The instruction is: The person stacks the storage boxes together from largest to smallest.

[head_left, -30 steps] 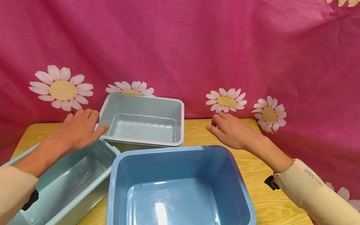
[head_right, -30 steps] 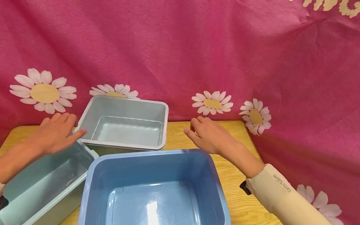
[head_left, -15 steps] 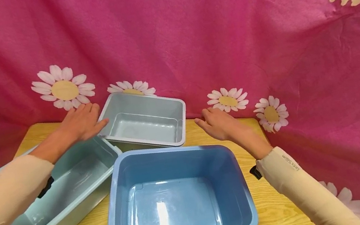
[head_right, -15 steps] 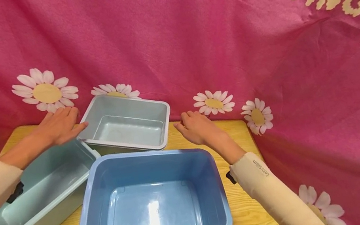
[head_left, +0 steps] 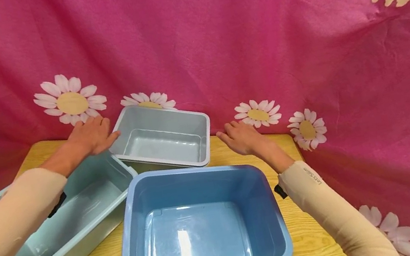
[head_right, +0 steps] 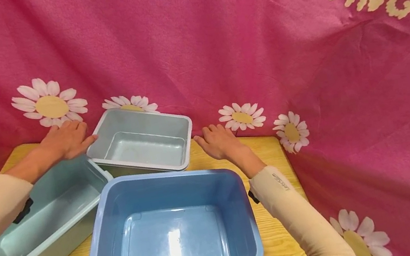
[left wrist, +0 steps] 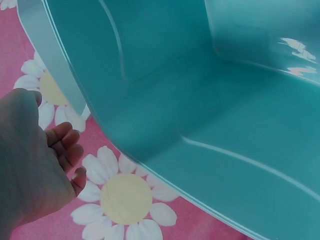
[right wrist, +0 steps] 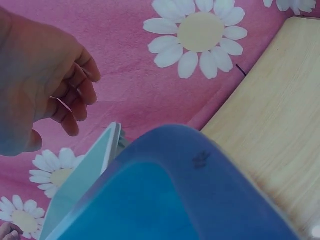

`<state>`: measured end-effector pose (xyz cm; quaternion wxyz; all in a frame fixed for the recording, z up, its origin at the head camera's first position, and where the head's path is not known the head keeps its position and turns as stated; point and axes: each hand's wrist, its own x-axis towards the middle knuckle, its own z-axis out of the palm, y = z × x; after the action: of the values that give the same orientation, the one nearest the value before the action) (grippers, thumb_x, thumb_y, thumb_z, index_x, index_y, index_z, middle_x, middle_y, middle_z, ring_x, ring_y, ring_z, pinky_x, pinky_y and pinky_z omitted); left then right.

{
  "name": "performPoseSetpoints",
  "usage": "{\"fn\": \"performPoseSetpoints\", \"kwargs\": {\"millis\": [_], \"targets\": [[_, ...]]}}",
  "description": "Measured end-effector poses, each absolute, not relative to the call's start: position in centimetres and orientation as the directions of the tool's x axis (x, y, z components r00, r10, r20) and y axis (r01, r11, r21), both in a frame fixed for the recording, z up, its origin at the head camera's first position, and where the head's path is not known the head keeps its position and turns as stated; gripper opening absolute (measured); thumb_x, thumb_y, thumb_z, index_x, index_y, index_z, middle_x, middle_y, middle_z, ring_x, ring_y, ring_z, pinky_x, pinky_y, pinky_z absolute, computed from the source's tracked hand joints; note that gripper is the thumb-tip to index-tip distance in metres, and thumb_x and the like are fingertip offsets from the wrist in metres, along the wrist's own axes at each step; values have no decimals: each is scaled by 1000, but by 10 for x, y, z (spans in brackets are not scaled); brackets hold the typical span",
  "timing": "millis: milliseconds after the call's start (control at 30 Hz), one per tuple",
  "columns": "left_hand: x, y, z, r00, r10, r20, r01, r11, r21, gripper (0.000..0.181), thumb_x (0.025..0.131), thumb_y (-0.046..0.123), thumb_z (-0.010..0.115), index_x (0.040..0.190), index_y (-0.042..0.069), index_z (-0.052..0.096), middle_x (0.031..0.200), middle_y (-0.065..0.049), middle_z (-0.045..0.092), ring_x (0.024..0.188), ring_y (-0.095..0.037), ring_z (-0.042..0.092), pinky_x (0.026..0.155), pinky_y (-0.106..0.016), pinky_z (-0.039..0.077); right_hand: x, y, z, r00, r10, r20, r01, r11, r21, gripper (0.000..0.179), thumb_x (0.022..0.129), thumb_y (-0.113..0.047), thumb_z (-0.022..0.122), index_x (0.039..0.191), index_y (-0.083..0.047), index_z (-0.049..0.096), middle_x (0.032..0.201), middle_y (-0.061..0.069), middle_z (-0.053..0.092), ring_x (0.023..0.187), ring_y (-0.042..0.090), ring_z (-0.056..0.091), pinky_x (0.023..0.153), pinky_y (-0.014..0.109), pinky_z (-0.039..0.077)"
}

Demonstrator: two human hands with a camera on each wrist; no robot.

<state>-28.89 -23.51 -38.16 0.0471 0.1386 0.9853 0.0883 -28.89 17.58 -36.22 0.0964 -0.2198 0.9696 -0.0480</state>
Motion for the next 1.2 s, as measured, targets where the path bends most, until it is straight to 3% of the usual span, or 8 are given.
{"fn": "performPoseSetpoints", "kwargs": {"millis": [200,433,900,1100,1200], "targets": [[-293,-233,-384,-956,282,-86,262,946,189,54,91,29,66,123,-9,45,118,-30,50,113,-48,47,96,-65,36,-291,169,-370,-883,-438,-167,-423,898,-118,38,105,-37,42,113,-2,55,101,13,57,98,31,53,87,45,42],[-296,-232,-388,-952,288,-101,271,949,160,56,91,30,65,127,-9,47,122,-30,51,115,-48,48,98,-65,37,-291,159,-378,-866,-440,-237,-419,898,-136,47,106,-38,39,128,0,54,122,17,59,114,35,52,100,50,39],[-297,-235,-396,-948,286,-142,273,956,103,57,90,27,67,128,-11,48,123,-32,52,117,-49,48,100,-65,35,-294,150,-388,-837,-409,-364,-383,912,-146,47,106,-38,42,134,-2,52,130,18,57,124,36,51,109,52,33],[-297,-235,-398,-947,282,-154,267,957,112,58,90,27,68,129,-10,48,125,-31,53,117,-48,50,101,-65,35,-296,148,-390,-806,-422,-415,-395,906,-155,43,105,-36,45,131,-4,58,109,11,63,109,30,60,96,43,47],[-298,-235,-400,-947,284,-154,270,957,106,58,89,27,69,129,-10,49,125,-31,53,117,-48,50,101,-65,35,-296,146,-391,-791,-427,-438,-397,903,-163,42,105,-35,45,129,-4,59,101,9,63,104,28,61,93,42,49]]}}
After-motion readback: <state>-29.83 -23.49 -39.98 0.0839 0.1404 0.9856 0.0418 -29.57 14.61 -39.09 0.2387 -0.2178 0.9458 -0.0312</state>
